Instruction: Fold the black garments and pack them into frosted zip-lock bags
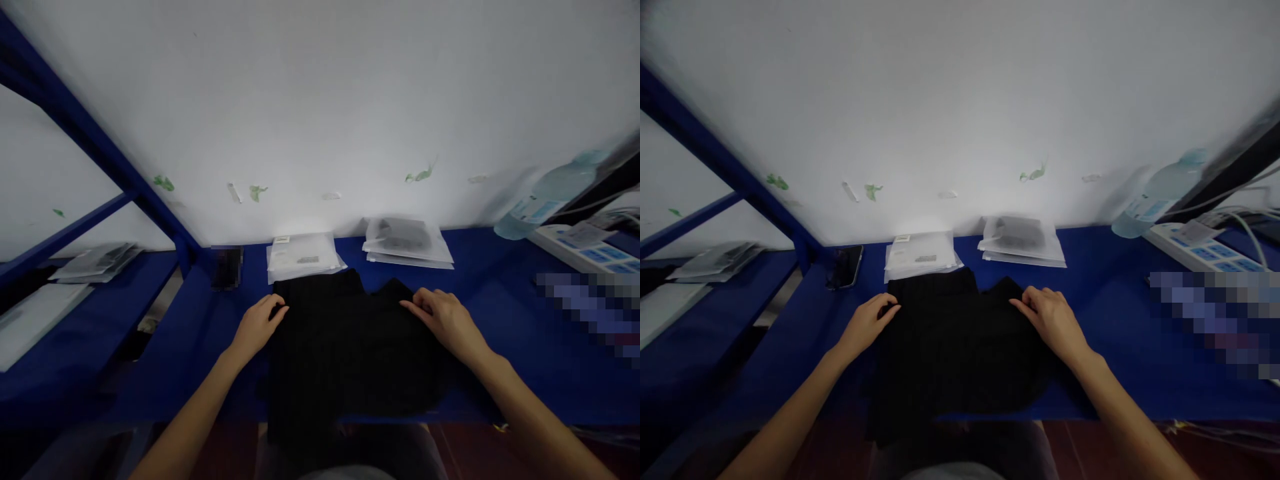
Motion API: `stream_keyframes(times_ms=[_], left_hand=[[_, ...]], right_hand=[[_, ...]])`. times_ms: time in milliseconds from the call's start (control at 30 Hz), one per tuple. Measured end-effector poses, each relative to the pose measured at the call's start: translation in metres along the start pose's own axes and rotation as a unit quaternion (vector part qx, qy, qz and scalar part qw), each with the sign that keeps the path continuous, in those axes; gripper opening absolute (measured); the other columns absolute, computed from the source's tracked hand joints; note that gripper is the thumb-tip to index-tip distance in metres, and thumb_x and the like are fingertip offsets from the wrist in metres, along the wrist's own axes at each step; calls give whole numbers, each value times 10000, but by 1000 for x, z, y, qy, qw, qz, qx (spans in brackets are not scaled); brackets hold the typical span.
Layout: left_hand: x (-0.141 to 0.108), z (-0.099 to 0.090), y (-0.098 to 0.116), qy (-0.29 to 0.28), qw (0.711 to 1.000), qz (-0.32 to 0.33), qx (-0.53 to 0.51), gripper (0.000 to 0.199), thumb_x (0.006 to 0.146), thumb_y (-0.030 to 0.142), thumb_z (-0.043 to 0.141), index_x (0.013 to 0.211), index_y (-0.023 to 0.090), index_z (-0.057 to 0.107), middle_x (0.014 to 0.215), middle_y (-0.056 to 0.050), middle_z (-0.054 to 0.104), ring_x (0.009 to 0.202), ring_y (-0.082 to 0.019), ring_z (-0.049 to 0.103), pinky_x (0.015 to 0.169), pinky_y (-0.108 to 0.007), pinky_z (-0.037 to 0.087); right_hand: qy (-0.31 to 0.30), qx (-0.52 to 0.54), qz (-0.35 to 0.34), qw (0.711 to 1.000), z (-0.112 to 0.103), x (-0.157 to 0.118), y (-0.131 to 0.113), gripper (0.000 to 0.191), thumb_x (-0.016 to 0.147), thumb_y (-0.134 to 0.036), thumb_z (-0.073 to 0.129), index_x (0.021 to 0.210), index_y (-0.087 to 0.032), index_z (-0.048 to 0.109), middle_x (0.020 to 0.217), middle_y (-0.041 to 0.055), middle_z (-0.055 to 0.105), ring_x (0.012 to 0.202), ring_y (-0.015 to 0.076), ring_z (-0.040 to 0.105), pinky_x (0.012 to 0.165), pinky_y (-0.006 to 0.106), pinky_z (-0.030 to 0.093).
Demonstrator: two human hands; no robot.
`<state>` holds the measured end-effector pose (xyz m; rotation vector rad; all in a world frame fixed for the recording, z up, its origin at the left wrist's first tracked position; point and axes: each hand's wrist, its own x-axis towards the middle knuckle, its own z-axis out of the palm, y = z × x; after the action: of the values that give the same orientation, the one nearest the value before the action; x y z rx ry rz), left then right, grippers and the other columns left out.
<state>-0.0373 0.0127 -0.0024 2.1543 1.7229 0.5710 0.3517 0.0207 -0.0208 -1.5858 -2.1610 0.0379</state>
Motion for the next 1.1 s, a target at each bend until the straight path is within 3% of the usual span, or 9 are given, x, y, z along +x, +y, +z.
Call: stream_keyframes(times_ms=[267, 467, 600, 967, 1100], left_hand=[[-3, -1, 0, 21, 1000, -3, -13, 166, 936, 321, 451, 998, 217, 565, 914, -12, 555, 818, -169, 569, 747, -289, 437], [-15, -10, -1, 11, 999, -17, -32, 261, 896, 416, 521, 1075, 233, 573, 867, -1, 538, 708, -149, 526, 703, -289, 446], [-19, -14, -3, -17, 999, -21, -41, 293, 858, 427, 565, 1076, 233, 587, 825, 6, 516, 712, -157, 519, 677, -284, 445], [-19, -13, -9, -38, 997, -36, -54, 283, 841, 411, 582, 1045, 215, 569, 809, 8, 514, 726, -159, 508, 679, -290, 434], [-19, -11, -11, -35, 997, -37, -62, 224, 849, 386, 572, 993, 214, 569, 789, 9, 533, 716, -159, 509, 676, -290, 433]], right_hand=[[13, 28, 45, 998, 3, -4, 2, 404, 877, -599, 445, 711, -234, 490, 580, -7, 529, 570, 162, 521, 609, 318, 418], [81, 72, 70, 992, -11, -23, 16, 501, 801, -673, 500, 978, -214, 593, 890, 72, 661, 821, 234, 628, 707, 368, 496], [50, 80, 91, 991, -15, -38, 22, 538, 765, -702, 519, 979, -219, 622, 790, 53, 660, 712, 220, 632, 634, 357, 508], [109, 64, 71, 989, -12, -46, 12, 372, 853, -575, 508, 955, -242, 641, 889, 56, 656, 828, 222, 627, 697, 356, 508], [92, 81, 87, 989, -10, -48, 12, 405, 848, -604, 486, 933, -238, 635, 808, 44, 658, 709, 201, 639, 613, 331, 505]])
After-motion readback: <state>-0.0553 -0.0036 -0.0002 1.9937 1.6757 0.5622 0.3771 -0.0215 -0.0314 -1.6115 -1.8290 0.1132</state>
